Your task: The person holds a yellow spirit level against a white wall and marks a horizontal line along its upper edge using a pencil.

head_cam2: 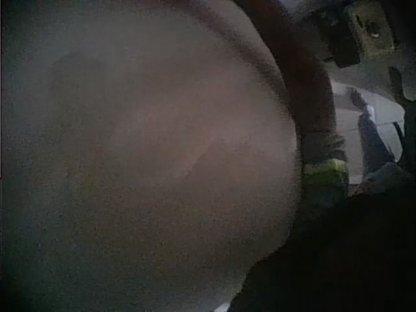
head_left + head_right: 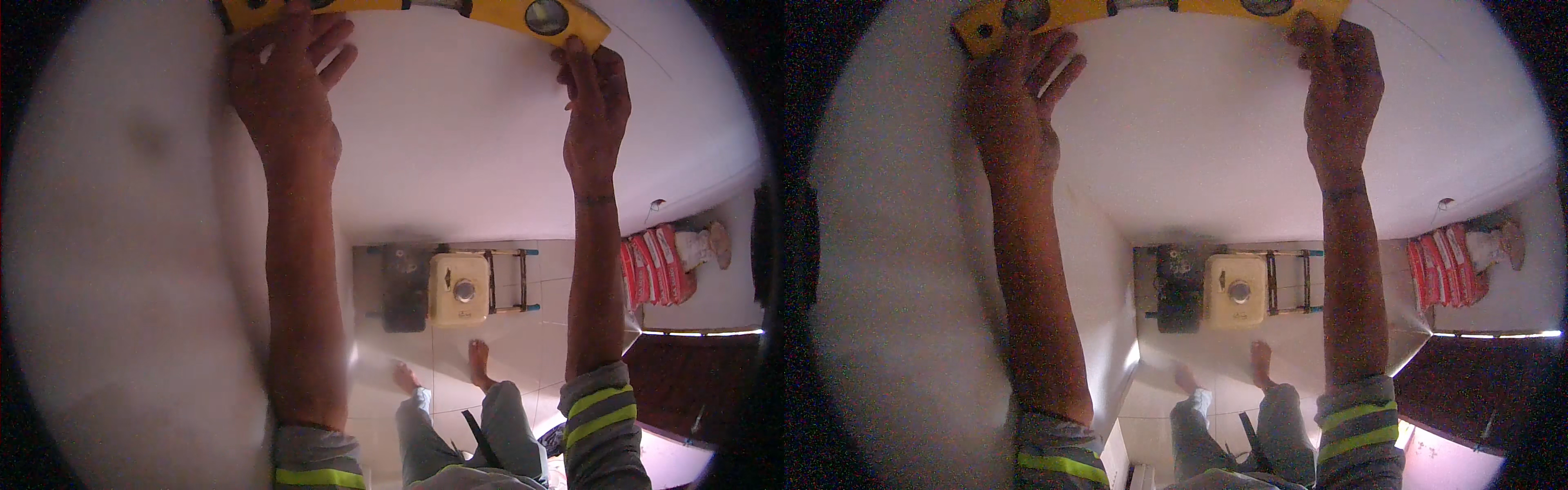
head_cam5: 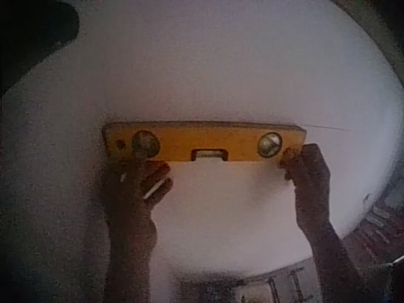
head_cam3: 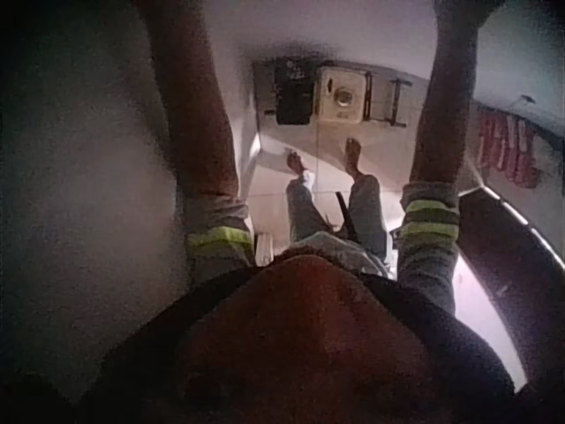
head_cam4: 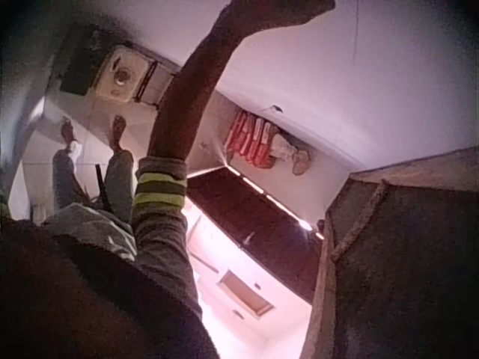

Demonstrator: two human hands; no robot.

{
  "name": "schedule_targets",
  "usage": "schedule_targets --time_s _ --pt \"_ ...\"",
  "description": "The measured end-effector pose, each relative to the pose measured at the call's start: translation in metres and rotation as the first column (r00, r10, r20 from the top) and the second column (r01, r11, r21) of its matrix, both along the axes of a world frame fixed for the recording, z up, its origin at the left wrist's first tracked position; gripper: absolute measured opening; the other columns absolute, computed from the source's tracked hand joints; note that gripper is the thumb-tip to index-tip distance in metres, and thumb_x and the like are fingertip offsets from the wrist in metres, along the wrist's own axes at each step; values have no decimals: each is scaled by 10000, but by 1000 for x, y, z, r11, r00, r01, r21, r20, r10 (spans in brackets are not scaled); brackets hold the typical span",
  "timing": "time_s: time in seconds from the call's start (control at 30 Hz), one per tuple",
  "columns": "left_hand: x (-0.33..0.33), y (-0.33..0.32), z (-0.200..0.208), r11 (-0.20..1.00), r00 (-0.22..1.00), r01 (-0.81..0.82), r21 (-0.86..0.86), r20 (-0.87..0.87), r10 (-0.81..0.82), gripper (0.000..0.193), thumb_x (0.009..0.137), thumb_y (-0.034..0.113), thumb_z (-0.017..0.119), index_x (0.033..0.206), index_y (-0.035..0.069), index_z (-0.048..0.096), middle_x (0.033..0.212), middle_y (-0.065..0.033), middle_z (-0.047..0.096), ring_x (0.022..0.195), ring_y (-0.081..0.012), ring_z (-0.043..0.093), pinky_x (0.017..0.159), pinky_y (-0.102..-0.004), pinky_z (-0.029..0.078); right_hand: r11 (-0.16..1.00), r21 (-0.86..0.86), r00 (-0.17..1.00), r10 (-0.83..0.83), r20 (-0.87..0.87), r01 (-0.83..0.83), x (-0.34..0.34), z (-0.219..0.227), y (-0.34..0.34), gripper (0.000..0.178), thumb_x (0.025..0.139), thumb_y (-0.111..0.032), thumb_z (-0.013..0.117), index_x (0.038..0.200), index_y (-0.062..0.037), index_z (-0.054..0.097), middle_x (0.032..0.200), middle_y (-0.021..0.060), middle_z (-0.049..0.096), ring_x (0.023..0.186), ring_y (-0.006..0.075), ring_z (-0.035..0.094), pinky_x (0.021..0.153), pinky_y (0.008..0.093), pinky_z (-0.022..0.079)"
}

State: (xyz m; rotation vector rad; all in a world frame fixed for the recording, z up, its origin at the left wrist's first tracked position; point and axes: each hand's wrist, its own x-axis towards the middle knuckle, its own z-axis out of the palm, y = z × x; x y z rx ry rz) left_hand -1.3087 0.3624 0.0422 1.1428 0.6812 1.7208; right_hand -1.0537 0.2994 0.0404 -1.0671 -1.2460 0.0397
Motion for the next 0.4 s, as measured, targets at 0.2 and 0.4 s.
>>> schedule_targets --time_s 0.2,0.4 --pt "19 -38 16 989 990 -112 -97 72 119 535 930 376 664 1230 -26 477 1093 -201 621 1027 -287 657 925 -408 547 1000 -14 998 -2 61 3 4 -2 2 231 955 -320 653 958 -94 601 871 -15 686 730 46 509 633 225 367" --pt "6 -14 10 987 998 -55 -150 3 56 660 853 419 746 1271 -3 460 1134 -180 610 1105 -303 630 935 -434 544 998 -70 1000 1 21 1 4 2 1 315 919 -372 695 1011 -86 600 911 12 697 733 45 518 634 227 370"
